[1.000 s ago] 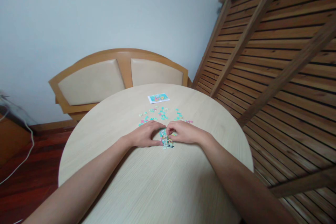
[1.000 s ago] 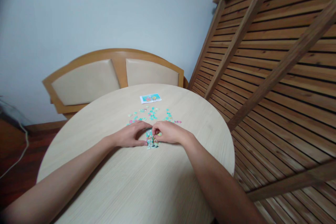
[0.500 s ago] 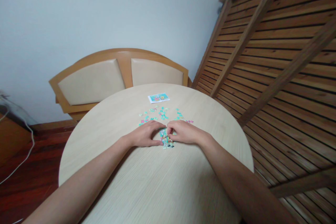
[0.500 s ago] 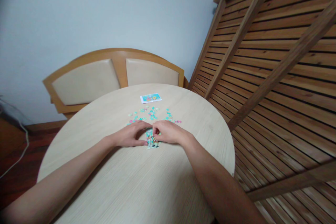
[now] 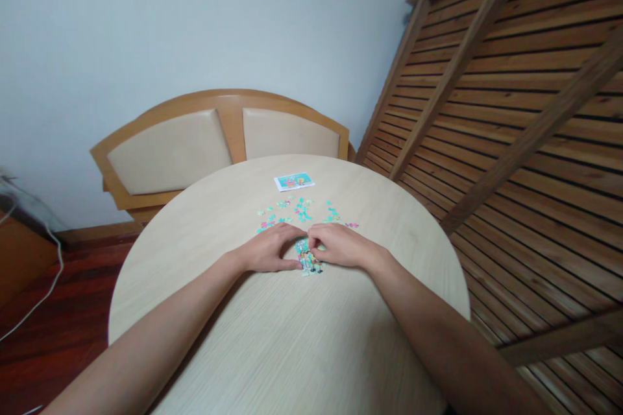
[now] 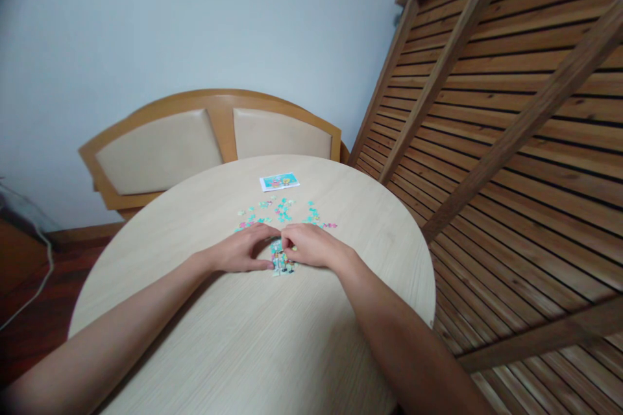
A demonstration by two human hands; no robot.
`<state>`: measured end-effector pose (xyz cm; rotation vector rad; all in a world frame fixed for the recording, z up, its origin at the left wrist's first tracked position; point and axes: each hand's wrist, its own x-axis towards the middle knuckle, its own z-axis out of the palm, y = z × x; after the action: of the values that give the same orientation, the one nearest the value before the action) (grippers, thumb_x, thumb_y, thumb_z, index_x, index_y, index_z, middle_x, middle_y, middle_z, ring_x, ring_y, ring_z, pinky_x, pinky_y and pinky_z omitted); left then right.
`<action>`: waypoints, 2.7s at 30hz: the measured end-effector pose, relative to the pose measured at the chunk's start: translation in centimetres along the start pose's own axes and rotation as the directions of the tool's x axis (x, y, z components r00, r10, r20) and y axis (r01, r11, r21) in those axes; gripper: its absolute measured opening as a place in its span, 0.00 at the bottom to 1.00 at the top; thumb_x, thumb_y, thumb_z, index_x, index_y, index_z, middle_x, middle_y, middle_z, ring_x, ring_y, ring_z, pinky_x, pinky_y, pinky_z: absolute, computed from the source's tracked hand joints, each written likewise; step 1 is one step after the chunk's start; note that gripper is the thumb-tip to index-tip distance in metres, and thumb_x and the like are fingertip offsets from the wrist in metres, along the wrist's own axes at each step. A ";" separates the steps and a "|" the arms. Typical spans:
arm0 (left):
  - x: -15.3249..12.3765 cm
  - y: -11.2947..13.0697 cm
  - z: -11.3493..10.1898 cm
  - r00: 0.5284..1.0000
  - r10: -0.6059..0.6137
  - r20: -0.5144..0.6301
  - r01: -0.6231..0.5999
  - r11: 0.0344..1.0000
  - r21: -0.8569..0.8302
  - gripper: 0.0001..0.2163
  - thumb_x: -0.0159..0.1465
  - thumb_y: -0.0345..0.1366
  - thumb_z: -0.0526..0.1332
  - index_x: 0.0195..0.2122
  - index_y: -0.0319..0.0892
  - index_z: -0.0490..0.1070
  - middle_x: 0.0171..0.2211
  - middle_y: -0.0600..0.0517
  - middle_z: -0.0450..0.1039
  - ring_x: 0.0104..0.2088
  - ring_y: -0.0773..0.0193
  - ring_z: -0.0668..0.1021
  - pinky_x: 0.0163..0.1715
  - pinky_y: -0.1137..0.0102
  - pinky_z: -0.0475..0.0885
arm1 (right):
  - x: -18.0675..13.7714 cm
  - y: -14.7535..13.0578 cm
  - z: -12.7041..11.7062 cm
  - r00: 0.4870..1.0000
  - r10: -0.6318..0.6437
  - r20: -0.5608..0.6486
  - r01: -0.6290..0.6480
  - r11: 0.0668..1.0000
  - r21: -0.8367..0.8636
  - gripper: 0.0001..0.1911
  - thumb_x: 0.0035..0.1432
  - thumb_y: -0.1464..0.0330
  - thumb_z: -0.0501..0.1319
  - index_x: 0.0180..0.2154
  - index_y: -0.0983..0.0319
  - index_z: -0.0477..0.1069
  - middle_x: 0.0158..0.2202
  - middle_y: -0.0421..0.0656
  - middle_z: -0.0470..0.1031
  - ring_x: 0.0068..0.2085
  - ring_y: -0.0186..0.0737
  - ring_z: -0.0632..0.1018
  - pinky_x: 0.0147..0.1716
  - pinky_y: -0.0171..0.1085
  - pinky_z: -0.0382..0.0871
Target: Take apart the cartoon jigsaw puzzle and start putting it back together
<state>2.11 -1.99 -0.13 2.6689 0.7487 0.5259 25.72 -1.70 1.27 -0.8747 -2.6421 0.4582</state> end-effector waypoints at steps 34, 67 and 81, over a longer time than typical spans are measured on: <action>0.0 0.0 0.0 1.000 -0.006 0.010 0.007 1.000 -0.004 0.26 0.63 0.52 0.65 0.56 0.43 0.67 0.53 0.44 0.74 0.53 0.50 0.74 0.56 0.57 0.65 | 0.1 -0.2 -0.2 0.999 -0.015 0.046 0.012 0.999 0.049 0.09 0.59 0.70 0.62 0.41 0.60 0.79 0.41 0.45 0.80 0.44 0.42 0.78 0.45 0.37 0.67; 0.0 -0.4 0.1 0.996 0.085 -0.005 -0.085 0.996 0.034 0.23 0.64 0.49 0.64 0.57 0.45 0.69 0.54 0.43 0.73 0.53 0.52 0.75 0.56 0.56 0.66 | -0.5 -0.5 -0.4 0.980 0.153 0.130 -0.158 0.987 0.027 0.12 0.51 0.61 0.68 0.36 0.60 0.80 0.38 0.45 0.81 0.39 0.43 0.78 0.38 0.35 0.66; 0.1 0.0 -0.6 0.987 0.144 0.075 -0.154 0.978 0.144 0.18 0.69 0.49 0.59 0.52 0.45 0.76 0.52 0.40 0.75 0.53 0.50 0.77 0.55 0.59 0.70 | -0.4 -0.8 -0.6 0.977 0.165 0.133 -0.171 0.984 0.037 0.11 0.49 0.64 0.69 0.36 0.61 0.80 0.38 0.45 0.81 0.40 0.43 0.79 0.39 0.35 0.67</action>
<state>1.93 -1.80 0.41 2.8826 0.5946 0.4340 25.89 -2.46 2.08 -1.0932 -2.6712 0.6394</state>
